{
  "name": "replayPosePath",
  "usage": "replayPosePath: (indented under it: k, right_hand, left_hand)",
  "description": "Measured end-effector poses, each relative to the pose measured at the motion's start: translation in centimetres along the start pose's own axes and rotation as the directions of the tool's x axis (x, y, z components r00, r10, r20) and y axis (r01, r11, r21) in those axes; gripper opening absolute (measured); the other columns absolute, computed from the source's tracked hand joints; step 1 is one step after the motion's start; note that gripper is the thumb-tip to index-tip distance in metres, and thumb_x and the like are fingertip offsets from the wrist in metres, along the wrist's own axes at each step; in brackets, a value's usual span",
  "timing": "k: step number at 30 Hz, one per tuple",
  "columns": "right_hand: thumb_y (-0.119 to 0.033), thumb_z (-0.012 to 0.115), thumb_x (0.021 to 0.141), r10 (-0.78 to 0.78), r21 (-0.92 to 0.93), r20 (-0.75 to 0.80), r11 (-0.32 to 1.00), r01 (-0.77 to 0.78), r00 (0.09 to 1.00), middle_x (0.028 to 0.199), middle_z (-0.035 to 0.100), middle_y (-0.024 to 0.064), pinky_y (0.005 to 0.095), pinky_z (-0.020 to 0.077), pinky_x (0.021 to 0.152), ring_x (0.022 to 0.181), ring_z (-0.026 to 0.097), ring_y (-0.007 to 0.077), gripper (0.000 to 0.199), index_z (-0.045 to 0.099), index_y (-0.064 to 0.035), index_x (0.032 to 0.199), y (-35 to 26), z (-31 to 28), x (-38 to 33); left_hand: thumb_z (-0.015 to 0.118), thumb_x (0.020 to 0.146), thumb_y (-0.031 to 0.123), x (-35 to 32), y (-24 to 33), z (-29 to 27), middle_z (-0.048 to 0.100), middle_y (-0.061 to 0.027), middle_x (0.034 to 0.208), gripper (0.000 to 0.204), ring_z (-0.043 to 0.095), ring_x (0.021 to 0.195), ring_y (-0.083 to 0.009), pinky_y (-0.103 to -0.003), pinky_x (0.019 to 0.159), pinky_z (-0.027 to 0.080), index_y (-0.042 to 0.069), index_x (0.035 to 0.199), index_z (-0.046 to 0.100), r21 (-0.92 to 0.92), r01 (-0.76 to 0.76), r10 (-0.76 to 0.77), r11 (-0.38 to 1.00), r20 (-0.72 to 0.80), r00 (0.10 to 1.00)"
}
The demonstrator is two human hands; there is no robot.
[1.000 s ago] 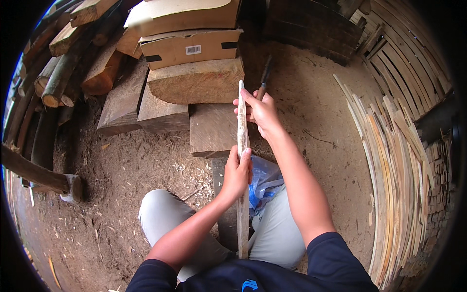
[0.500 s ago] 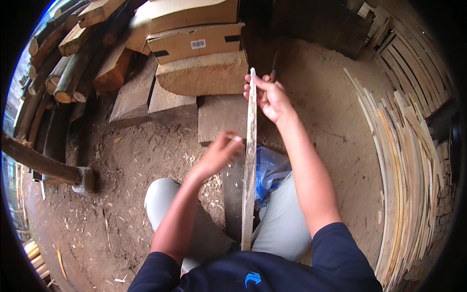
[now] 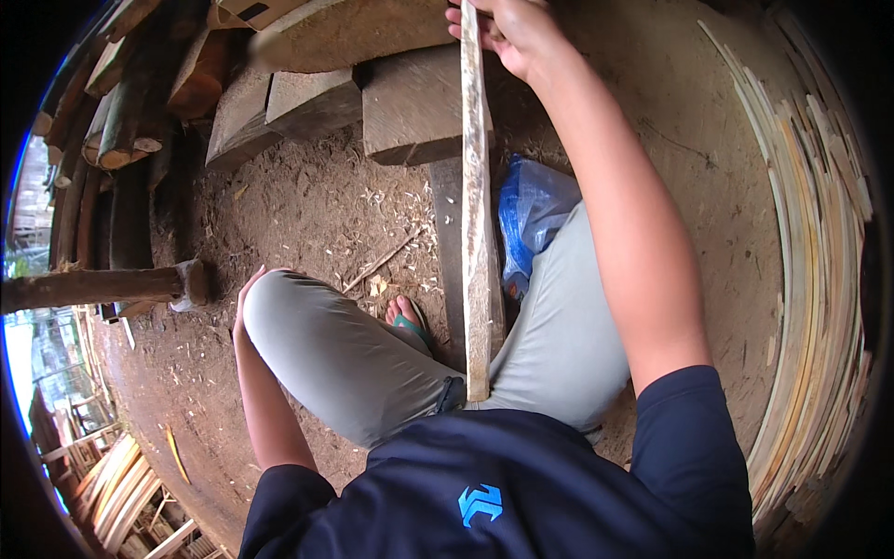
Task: The person sits on the ground and uses a knife to shave and shape a long, thin piece of wood held between their legs. They repeatedly scrape the surface to remove thin shavings.
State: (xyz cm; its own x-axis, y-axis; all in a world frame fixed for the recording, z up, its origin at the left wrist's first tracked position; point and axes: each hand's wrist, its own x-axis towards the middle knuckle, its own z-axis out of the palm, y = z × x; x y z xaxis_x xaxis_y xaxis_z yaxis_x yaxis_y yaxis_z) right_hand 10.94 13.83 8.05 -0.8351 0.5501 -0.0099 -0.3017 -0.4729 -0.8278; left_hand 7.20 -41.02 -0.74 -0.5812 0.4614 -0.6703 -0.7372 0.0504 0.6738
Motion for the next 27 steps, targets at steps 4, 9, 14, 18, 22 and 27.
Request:
replayPosePath:
  k: [4, 9, 14, 18, 22, 27]
  right_hand:
    - [-0.007, 0.068, 0.091, 0.02, -0.068, -0.091, 0.997, -0.026, 0.996, 0.081, 0.07, 0.0146, 0.0346, 0.0603, 0.056, 0.066, 0.07, 0.0228, 0.011, 0.064, 0.0036, 0.092, -1.0, 0.3, 0.2]
    - [-0.008, 0.048, 0.095, 0.026, -0.122, -0.229, 0.991, -0.056, 0.973, 0.072, 0.067, 0.0109, 0.0334, 0.0557, 0.045, 0.054, 0.066, 0.0196, 0.019, 0.062, 0.0017, 0.085, -1.0, 0.6, 0.3]
    - [-0.009, 0.052, 0.094, -0.004, -0.133, -0.227, 0.991, -0.027, 0.974, 0.069, 0.065, 0.0083, 0.0333, 0.0529, 0.042, 0.053, 0.065, 0.0186, 0.015, 0.061, -0.001, 0.085, -0.9, 0.5, 0.3]
    - [-0.01, 0.057, 0.094, -0.001, -0.195, -0.277, 0.979, -0.056, 0.961, 0.069, 0.064, 0.0079, 0.0336, 0.0514, 0.04, 0.052, 0.064, 0.019, 0.012, 0.06, -0.002, 0.085, -1.4, 0.2, -0.5]
    - [-0.012, 0.061, 0.095, 0.002, -0.172, -0.237, 0.984, -0.044, 0.972, 0.069, 0.063, 0.0072, 0.0323, 0.05, 0.037, 0.049, 0.062, 0.0168, 0.014, 0.059, -0.0033, 0.084, -0.6, 0.5, -1.0]
    - [-0.005, 0.061, 0.094, -0.018, -0.253, -0.225, 0.967, -0.041, 0.974, 0.092, 0.071, 0.0137, 0.0372, 0.0629, 0.06, 0.072, 0.072, 0.0231, 0.021, 0.057, 0.0071, 0.11, -0.8, -3.3, 0.6]
  left_hand:
    - [0.049, 0.102, 0.036, -0.1, -1.1, 3.1, 0.073, -0.0153, 0.096, 0.042, 0.069, 0.088, -0.0308, -0.041, 0.083, 0.056, 0.0, 0.099, 0.069, -0.133, 0.02, -0.029, 0.991, -0.064, 0.998]
    - [0.06, 0.099, 0.035, 1.5, -0.3, -5.6, 0.07, -0.0062, 0.069, 0.037, 0.064, 0.057, -0.0227, -0.036, 0.055, 0.052, 0.008, 0.075, 0.069, -0.214, 0.177, -0.178, 0.961, 0.013, 0.984]
    - [0.059, 0.097, 0.035, -2.4, 2.0, -4.5, 0.07, -0.0063, 0.07, 0.036, 0.063, 0.058, -0.0206, -0.033, 0.057, 0.051, 0.008, 0.076, 0.069, -0.096, 0.088, -0.098, 0.992, -0.114, 0.989]
    - [0.05, 0.097, 0.046, -9.3, 2.2, 8.0, 0.073, -0.0125, 0.082, 0.051, 0.068, 0.072, -0.0259, -0.037, 0.073, 0.054, 0.0, 0.089, 0.071, 0.226, 0.035, 0.007, 0.974, -0.183, 0.983]
    - [0.047, 0.095, 0.049, -14.6, 2.1, 11.2, 0.072, -0.0184, 0.086, 0.059, 0.069, 0.087, -0.0335, -0.044, 0.092, 0.053, -0.005, 0.089, 0.07, 0.276, -0.083, 0.116, 0.958, -0.105, 0.988]
    - [0.043, 0.101, 0.028, -15.8, 0.6, 14.1, 0.068, -0.0185, 0.079, 0.044, 0.067, 0.09, -0.0339, -0.05, 0.101, 0.047, -0.004, 0.083, 0.068, 0.204, -0.481, 0.505, 0.852, -0.087, 0.858]
